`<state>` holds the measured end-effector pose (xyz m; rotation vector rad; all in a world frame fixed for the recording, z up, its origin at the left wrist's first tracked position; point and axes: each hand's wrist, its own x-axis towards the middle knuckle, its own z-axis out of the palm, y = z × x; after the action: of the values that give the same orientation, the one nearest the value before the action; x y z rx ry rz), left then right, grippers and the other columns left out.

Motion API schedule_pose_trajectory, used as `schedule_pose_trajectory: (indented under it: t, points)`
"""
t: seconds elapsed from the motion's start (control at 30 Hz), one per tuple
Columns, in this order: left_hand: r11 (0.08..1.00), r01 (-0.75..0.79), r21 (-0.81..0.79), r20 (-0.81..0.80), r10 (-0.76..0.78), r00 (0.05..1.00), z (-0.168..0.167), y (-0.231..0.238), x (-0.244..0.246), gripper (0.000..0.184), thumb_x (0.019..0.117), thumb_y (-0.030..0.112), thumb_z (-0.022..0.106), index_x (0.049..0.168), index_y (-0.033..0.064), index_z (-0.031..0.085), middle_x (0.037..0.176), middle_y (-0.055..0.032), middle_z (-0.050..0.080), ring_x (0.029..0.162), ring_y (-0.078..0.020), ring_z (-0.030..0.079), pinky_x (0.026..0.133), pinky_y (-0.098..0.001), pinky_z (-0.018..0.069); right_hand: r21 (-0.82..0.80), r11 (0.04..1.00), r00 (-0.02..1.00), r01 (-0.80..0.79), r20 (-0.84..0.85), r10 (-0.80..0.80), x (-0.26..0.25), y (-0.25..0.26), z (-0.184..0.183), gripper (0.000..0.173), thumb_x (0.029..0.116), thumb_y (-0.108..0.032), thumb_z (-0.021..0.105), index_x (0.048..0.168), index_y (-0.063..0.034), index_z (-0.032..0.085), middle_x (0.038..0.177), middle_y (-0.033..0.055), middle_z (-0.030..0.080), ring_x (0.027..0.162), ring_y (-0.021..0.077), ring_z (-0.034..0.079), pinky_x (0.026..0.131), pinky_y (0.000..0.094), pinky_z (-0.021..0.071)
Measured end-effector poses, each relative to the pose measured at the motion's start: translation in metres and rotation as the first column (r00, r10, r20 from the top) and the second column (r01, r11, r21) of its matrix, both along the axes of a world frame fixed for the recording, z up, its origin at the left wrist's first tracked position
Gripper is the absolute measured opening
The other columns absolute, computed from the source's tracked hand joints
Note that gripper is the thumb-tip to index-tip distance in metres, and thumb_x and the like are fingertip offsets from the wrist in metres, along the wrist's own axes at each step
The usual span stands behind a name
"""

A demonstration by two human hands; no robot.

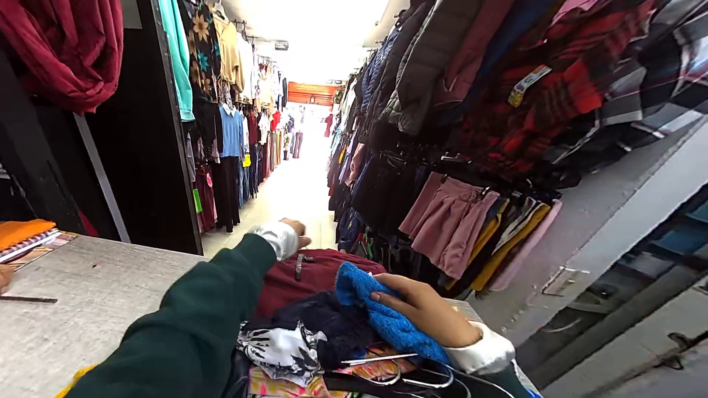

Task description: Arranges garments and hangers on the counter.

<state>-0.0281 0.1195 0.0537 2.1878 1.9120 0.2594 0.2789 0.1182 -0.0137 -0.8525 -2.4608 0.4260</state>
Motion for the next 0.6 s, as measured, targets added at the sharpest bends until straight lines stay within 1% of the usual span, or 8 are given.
schedule_pose_trajectory:
  t: [0.07,0.1,0.17,0.23,0.37,0.47,0.53,0.6]
  points:
    - [0.961,-0.274,-0.049,0.013,0.274,0.962,-0.044,0.03,-0.018,0.055,0.1048,0.039,0.057,0.13,-0.009,0.062,0.136,-0.0337,0.058,0.135,-0.0483,0.051,0.112,-0.066,0.0371,-0.003,1.0,1.0,0.001,-0.001,-0.001,-0.004,-0.004,0.004,0.035,0.1025,-0.034,0.058,0.121,-0.0074,0.073,0.115,0.0105,0.073,0.11,0.0199,0.068,0.101,0.0419,0.0516]
    - [0.93,-0.352,-0.106,0.016,0.355,0.935,-0.063,0.036,-0.024,0.058,0.1049,0.041,0.056,0.133,-0.0099,0.06,0.14,-0.0337,0.055,0.138,-0.0477,0.048,0.114,-0.0655,0.0351,-0.006,1.0,1.0,0.003,0.006,-0.002,-0.007,-0.007,0.007,0.035,0.1026,-0.033,0.058,0.122,-0.0067,0.072,0.116,0.0119,0.073,0.11,0.0217,0.068,0.101,0.0428,0.0512]
    - [0.883,-0.417,-0.214,0.005,0.428,0.904,-0.091,0.039,-0.027,0.061,0.1087,0.042,0.046,0.143,-0.0073,0.052,0.148,-0.0306,0.051,0.144,-0.0436,0.044,0.118,-0.062,0.0316,-0.007,1.0,1.0,0.0,0.018,0.0,-0.01,-0.009,0.01,0.035,0.103,-0.031,0.057,0.123,-0.0055,0.071,0.115,0.0147,0.072,0.111,0.0254,0.068,0.101,0.0444,0.0505]
    - [0.856,-0.483,-0.184,0.036,0.498,0.867,-0.093,0.029,-0.018,0.059,0.108,0.042,0.046,0.147,-0.003,0.049,0.151,-0.0259,0.05,0.145,-0.0403,0.042,0.118,-0.062,0.03,-0.009,1.0,1.0,-0.008,0.018,0.009,-0.012,-0.009,0.01,0.034,0.1033,-0.029,0.057,0.123,-0.005,0.071,0.115,0.016,0.072,0.11,0.0269,0.068,0.101,0.0449,0.0504]
    - [0.843,-0.528,-0.099,0.158,0.537,0.828,-0.09,0.023,-0.021,0.062,0.1012,0.043,0.061,0.146,0.0001,0.05,0.151,-0.0219,0.05,0.145,-0.0365,0.042,0.118,-0.0585,0.0312,-0.019,1.0,1.0,-0.009,0.023,0.01,-0.013,-0.01,0.008,0.035,0.1034,-0.03,0.056,0.124,-0.0055,0.07,0.115,0.0164,0.072,0.11,0.0278,0.068,0.1,0.0459,0.0505]
    - [0.841,-0.539,-0.045,0.271,0.53,0.804,-0.08,0.016,-0.022,0.075,0.0931,0.047,0.072,0.148,0.0021,0.048,0.146,-0.0212,0.055,0.14,-0.0356,0.049,0.117,-0.0559,0.0331,-0.02,1.0,1.0,-0.016,0.024,0.016,-0.012,-0.009,0.008,0.036,0.1039,-0.032,0.056,0.123,-0.0057,0.07,0.113,0.0158,0.072,0.108,0.0267,0.068,0.099,0.0443,0.051]
    - [0.872,-0.485,-0.062,0.289,0.481,0.828,-0.07,0.01,-0.023,0.079,0.0907,0.048,0.075,0.148,0.0018,0.047,0.138,-0.0243,0.06,0.132,-0.0392,0.056,0.113,-0.0576,0.0391,-0.019,0.999,1.0,-0.029,0.01,0.029,-0.012,-0.008,0.005,0.036,0.1042,-0.032,0.055,0.122,-0.0052,0.07,0.112,0.016,0.072,0.107,0.0266,0.068,0.098,0.044,0.0513]
    - [0.922,-0.379,-0.082,0.259,0.387,0.885,-0.063,0.002,-0.023,0.062,0.0926,0.045,0.074,0.135,0.0013,0.062,0.132,-0.0252,0.064,0.128,-0.0403,0.059,0.11,-0.0592,0.042,-0.014,0.999,0.999,-0.033,0.009,0.033,-0.011,-0.008,0.003,0.036,0.1044,-0.033,0.055,0.122,-0.0054,0.071,0.111,0.0155,0.072,0.106,0.0251,0.068,0.097,0.0428,0.0515]
